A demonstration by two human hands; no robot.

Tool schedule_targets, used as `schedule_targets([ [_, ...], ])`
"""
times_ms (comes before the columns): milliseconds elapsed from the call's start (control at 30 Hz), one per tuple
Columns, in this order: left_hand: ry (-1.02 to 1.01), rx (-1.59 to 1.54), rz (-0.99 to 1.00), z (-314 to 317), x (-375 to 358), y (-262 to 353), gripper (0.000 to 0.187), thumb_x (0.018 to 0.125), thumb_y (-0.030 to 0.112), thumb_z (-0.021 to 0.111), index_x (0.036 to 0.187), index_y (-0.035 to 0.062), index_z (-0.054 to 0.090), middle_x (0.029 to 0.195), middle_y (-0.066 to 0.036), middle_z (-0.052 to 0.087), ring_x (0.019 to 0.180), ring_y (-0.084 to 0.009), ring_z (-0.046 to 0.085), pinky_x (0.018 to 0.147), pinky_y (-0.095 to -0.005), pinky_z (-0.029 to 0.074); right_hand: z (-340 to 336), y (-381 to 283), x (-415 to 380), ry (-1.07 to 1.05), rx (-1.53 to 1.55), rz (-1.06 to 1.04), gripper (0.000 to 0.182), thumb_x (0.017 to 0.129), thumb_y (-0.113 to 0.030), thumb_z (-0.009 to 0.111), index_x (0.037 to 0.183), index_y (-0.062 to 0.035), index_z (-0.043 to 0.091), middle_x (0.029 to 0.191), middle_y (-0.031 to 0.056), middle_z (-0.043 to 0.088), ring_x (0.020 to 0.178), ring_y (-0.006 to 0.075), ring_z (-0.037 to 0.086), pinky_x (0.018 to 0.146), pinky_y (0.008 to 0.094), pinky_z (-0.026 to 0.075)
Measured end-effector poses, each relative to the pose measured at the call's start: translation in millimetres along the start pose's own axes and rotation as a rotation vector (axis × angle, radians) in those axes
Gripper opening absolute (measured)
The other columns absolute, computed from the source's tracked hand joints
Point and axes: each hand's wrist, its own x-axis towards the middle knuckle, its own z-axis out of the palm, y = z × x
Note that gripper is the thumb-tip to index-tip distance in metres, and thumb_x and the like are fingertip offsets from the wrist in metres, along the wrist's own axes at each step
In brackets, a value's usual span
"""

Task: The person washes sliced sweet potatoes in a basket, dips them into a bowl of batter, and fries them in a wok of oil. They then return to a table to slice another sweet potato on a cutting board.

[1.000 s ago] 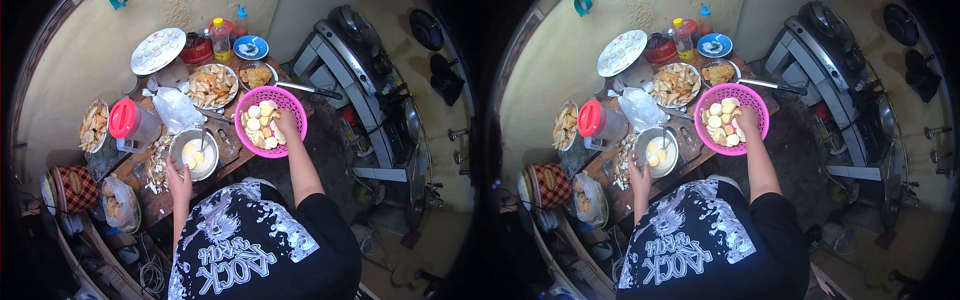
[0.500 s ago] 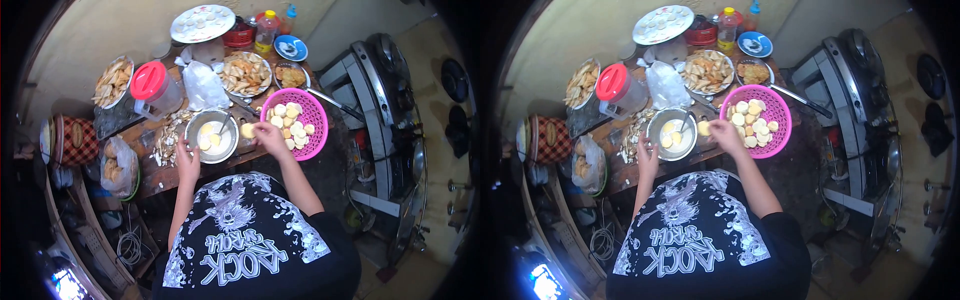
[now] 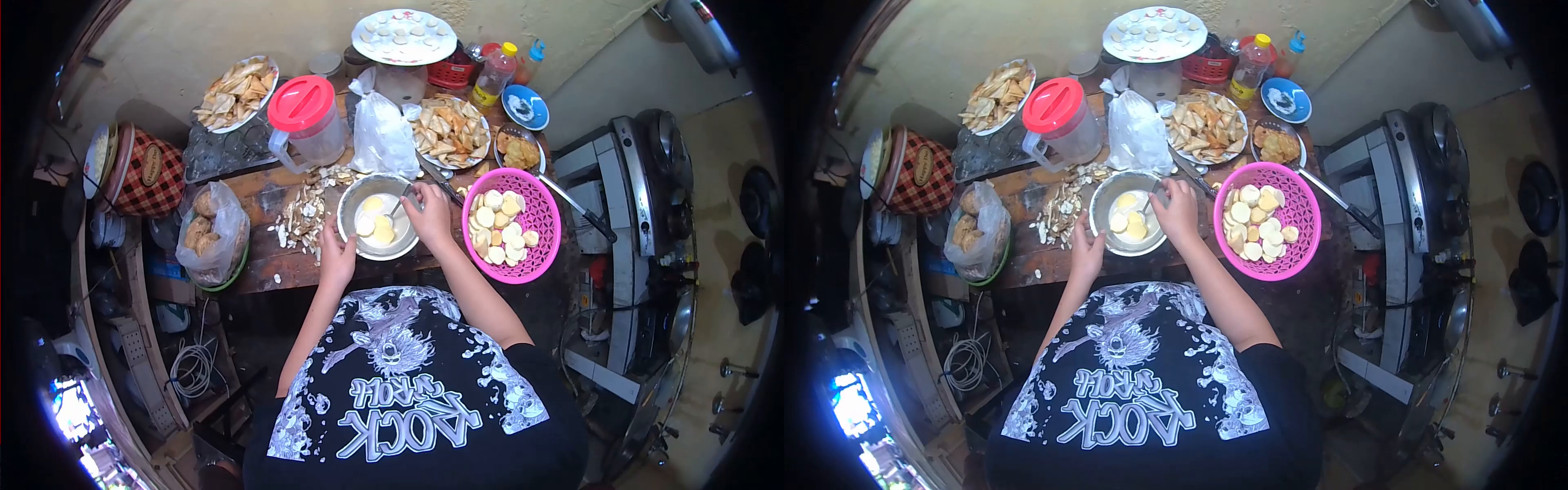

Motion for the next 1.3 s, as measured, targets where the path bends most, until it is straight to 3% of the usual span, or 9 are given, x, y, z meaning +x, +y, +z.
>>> schedule_targets([
  [133,-0.104,-0.019,-0.107,-4.8,-0.6,11.7,0.059,0.088,0.009,0.057,0.138,0.0012,0.026,0.109,-0.017,0.051,0.077,-0.0134,0.056,0.071,-0.0267,0.048,-0.5,-18.3,1.2,-0.227,0.054,0.016,0.021,0.083,-0.022,0.062,0.087,-0.0016,0.055,0.081,0.0155,0.061,0.080,0.0346,0.058,0.073,0.0437,0.044],
  [300,-0.006,-0.145,0.063,17.3,5.4,-37.9,0.051,0.088,0.008,0.051,0.134,-0.0016,0.030,0.097,-0.015,0.056,0.071,-0.0194,0.055,0.068,-0.0317,0.046,-10.2,-21.7,-0.8,-0.308,-0.096,-0.058,0.021,0.090,-0.020,0.050,0.094,-0.0006,0.058,0.085,0.0195,0.063,0.083,0.0375,0.060,0.072,0.0455,0.046],
  [467,-0.078,-0.085,-0.013,9.8,1.5,-32.9,0.052,0.089,0.010,0.049,0.134,-0.0022,0.028,0.100,-0.020,0.056,0.075,-0.0244,0.057,0.072,-0.0353,0.046,-23.6,-5.6,5.7,-0.046,-0.018,-0.093,0.019,0.091,-0.015,0.050,0.099,-0.0023,0.062,0.090,0.0180,0.064,0.084,0.0355,0.060,0.076,0.0432,0.047],
  [733,-0.037,-0.096,0.043,17.3,4.1,-46.4,0.053,0.088,0.011,0.049,0.135,0.0002,0.027,0.113,-0.026,0.055,0.086,-0.0332,0.062,0.079,-0.0395,0.047,4.6,-27.3,-16.7,-0.403,0.165,-0.422,0.016,0.083,-0.006,0.057,0.098,-0.0039,0.063,0.093,0.0147,0.064,0.089,0.0339,0.060,0.080,0.0409,0.047],
  [833,-0.079,-0.127,0.012,11.5,2.9,-33.5,0.052,0.089,0.011,0.048,0.135,0.0018,0.026,0.108,-0.026,0.058,0.086,-0.0334,0.063,0.078,-0.0395,0.047,-20.2,-36.0,-27.5,-0.319,0.146,-0.379,0.015,0.083,-0.005,0.058,0.096,-0.0036,0.063,0.093,0.0135,0.065,0.090,0.0328,0.060,0.080,0.0411,0.047],
  [1033,-0.211,-0.184,-0.084,2.2,3.3,-17.5,0.050,0.094,0.002,0.042,0.137,-0.0025,0.018,0.124,-0.024,0.050,0.115,-0.0230,0.052,0.093,-0.0304,0.041,-16.9,-15.3,-21.4,0.027,-0.060,-0.294,0.014,0.083,-0.007,0.058,0.094,-0.0068,0.067,0.089,0.0091,0.067,0.083,0.0278,0.055,0.077,0.0376,0.044],
  [1133,-0.217,-0.239,-0.101,1.2,3.7,-14.6,0.051,0.094,0.002,0.043,0.138,-0.0025,0.018,0.120,-0.023,0.053,0.111,-0.0228,0.055,0.092,-0.0300,0.042,9.8,-18.8,-22.8,0.013,0.067,-0.173,0.013,0.085,-0.013,0.058,0.089,-0.0081,0.069,0.087,0.0068,0.067,0.086,0.0268,0.053,0.080,0.0388,0.041],
  [1233,-0.115,-0.229,-0.028,6.8,3.0,-25.2,0.051,0.090,0.007,0.048,0.136,0.0024,0.026,0.090,-0.018,0.065,0.078,-0.0227,0.064,0.072,-0.0329,0.048,0.0,-32.9,-30.0,-0.152,-0.004,-0.367,0.014,0.086,-0.016,0.058,0.090,-0.0085,0.069,0.086,0.0056,0.066,0.086,0.0261,0.053,0.081,0.0390,0.038],
  [1300,-0.090,-0.257,0.001,9.3,2.7,-30.2,0.051,0.090,0.008,0.048,0.136,0.0013,0.026,0.087,-0.017,0.064,0.076,-0.0209,0.063,0.070,-0.0324,0.048,-12.9,-26.4,-29.0,-0.111,-0.053,-0.387,0.014,0.086,-0.017,0.058,0.091,-0.0099,0.069,0.086,0.0029,0.066,0.088,0.0238,0.052,0.082,0.0385,0.036],
])
